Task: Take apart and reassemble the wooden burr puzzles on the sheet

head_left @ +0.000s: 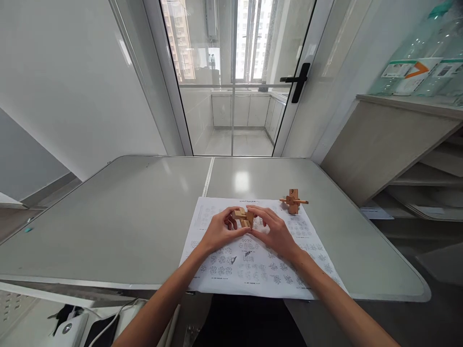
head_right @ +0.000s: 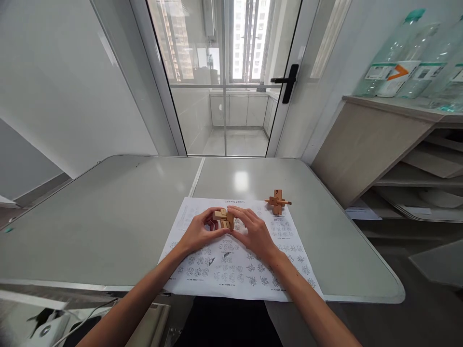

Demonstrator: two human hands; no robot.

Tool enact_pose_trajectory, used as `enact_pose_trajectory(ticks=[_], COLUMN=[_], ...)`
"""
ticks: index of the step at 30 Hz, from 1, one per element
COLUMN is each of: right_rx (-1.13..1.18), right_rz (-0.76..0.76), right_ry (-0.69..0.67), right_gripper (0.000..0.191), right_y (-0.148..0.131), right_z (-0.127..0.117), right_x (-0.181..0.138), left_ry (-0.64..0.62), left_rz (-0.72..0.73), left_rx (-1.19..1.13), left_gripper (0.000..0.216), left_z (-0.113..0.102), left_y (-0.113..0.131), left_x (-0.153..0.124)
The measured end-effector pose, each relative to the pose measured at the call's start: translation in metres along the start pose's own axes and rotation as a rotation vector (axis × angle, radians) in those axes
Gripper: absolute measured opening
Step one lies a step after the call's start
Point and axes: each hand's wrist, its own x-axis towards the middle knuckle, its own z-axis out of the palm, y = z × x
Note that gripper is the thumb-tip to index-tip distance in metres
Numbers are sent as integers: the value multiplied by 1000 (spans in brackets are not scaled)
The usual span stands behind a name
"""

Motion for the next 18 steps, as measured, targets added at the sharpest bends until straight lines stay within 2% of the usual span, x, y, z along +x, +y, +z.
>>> enact_pose_trajectory(ticks=[11,18], right_rx=[74,41], right_rz=[26,-17], right_ry=[45,58], right_gripper=[62,63], right_y=[-10,-8], right_z=[-6,-4], right_x=[1,0], left_ry=[-147,-160], left_rz=[-91,-102], left_rx=[-312,-362], left_gripper=[48,50], left_z=[-7,-8], left_y=[0,0], left_x=[3,3])
